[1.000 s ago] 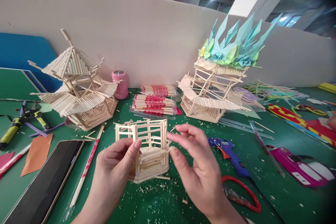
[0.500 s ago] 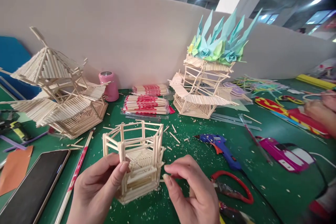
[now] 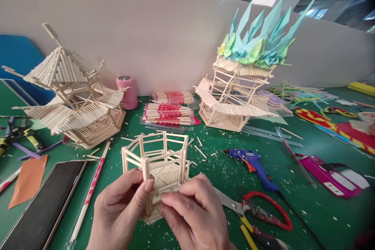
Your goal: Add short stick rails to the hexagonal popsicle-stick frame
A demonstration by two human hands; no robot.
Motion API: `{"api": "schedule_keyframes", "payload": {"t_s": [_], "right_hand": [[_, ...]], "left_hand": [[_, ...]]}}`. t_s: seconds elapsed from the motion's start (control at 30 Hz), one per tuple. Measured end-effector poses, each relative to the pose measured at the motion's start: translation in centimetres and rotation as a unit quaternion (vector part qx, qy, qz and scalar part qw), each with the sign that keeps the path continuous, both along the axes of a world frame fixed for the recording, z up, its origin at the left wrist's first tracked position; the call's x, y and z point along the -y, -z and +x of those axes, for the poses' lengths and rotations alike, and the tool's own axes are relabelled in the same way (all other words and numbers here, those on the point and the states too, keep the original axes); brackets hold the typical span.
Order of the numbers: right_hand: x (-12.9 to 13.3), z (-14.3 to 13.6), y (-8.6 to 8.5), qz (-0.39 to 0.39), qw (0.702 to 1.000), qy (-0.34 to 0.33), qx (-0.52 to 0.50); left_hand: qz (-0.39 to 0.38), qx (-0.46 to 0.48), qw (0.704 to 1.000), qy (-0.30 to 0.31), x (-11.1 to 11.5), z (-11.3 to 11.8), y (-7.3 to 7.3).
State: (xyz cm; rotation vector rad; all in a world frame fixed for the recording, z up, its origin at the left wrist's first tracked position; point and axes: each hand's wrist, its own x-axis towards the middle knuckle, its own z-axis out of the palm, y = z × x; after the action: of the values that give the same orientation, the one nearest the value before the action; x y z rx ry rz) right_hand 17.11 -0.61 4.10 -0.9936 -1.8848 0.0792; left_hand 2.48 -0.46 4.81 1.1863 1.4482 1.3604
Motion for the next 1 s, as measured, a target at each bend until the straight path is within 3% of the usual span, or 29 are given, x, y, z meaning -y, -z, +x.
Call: {"api": "schedule_keyframes", "payload": {"t_s": [0.23, 0.57, 0.7, 0.87, 1.0], "right_hand": [[-0.4, -0.5, -0.3, 0.010, 1.000, 0.011, -0.028], [-0.1, 0.5, -0.6, -0.011, 0.999, -0.008, -0.041], [0.3, 2.5, -0.8, -0.033, 0.994, 0.060, -0.082], [0.9, 4.1, 0.3, -0.089, 0.987, 0.086, -0.099], [1.4, 4.3, 1.8, -0.166, 0.982, 0.081, -0.041]], "left_hand": [[0.034, -0.013, 0.999, 0.035, -0.4, -0.5, 0.3], [-0.004, -0.025, 0.999, 0.033, -0.4, -0.6, 0.1], [0.009, -0.067, 0.998, 0.013, -1.4, -0.7, 0.0], [0.035, -0.006, 0.999, 0.021, -3.4, -0.8, -0.2], [0.048, 0.045, 0.997, 0.047, -5.2, -1.2, 0.2]]}}
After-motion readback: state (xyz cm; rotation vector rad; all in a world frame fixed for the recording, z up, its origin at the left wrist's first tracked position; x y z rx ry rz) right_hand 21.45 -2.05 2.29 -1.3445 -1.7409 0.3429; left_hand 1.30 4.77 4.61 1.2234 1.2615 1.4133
